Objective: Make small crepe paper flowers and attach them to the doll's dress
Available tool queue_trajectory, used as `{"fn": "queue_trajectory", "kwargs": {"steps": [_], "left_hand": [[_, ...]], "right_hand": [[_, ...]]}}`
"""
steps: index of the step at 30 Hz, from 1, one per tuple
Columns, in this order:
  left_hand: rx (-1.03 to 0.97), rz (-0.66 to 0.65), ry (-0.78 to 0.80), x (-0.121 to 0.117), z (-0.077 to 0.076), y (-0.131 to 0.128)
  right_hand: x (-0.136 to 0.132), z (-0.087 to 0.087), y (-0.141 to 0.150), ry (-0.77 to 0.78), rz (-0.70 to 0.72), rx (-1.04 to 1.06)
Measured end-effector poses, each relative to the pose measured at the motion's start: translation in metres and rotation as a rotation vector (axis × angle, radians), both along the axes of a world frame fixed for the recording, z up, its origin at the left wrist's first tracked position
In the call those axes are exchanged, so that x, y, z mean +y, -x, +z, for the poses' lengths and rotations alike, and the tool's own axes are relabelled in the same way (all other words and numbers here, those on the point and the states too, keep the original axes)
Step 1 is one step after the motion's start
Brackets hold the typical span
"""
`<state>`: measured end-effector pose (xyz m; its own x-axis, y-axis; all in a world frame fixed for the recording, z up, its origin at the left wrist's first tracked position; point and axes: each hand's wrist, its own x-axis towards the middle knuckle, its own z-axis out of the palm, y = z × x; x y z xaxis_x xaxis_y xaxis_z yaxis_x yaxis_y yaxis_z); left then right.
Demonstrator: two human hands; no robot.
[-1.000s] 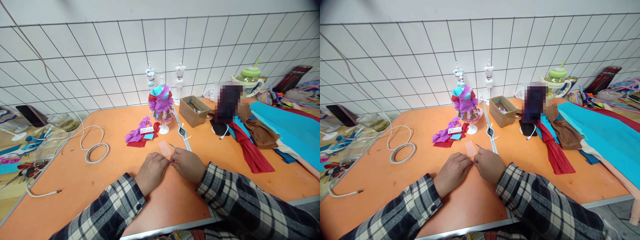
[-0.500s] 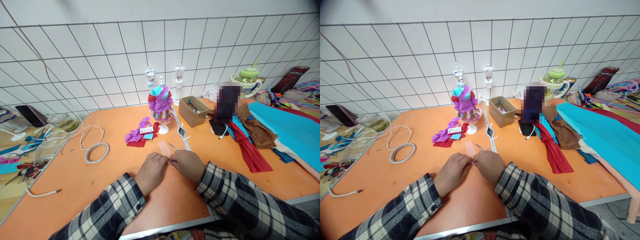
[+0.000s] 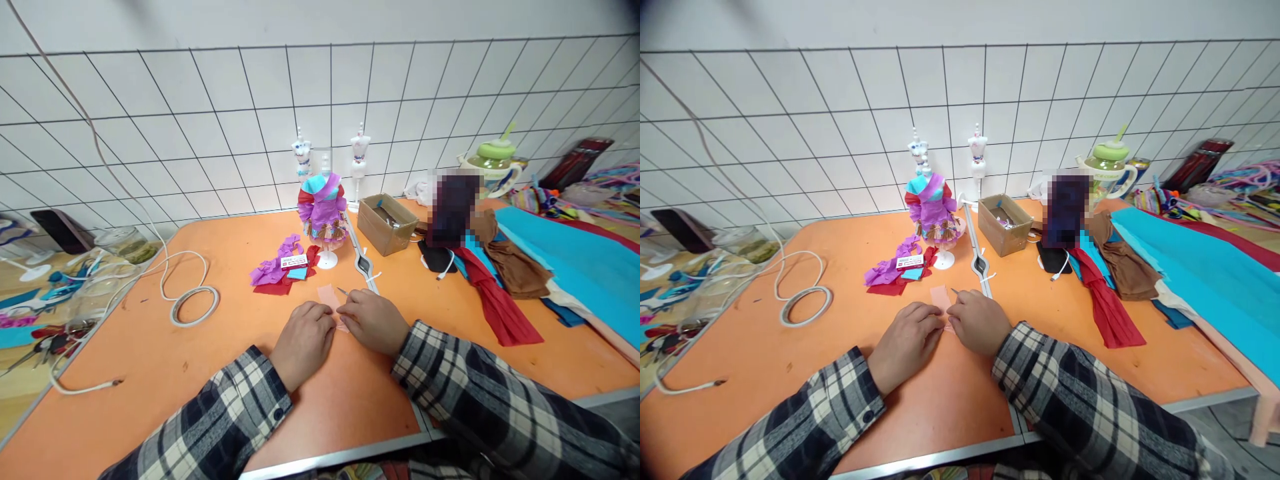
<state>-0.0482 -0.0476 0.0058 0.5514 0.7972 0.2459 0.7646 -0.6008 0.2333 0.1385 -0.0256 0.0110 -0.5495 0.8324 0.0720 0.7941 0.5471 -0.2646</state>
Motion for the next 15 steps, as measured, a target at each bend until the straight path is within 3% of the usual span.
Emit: {"fn": "queue_trajectory", "kwargs": {"steps": [7,12,15], "left_hand": [[0.042,-0.015,0.015,0.0015,-0.0016,0.0004],[0.021,-0.023,0.023,0.0022,-0.0040,0.0018],[0.022,-0.036,0.018,0.0024,-0.0031,0.0019]], "right_hand": [[-0.0081,-0.0007,0.0021,-0.019,0.005,-0.007],[-0.0041,-0.0019,-0.0011,-0.023,-0.026,0.119],[-0.0022,-0.0026,-0.0012,-0.003,0.042,0.142]]}}
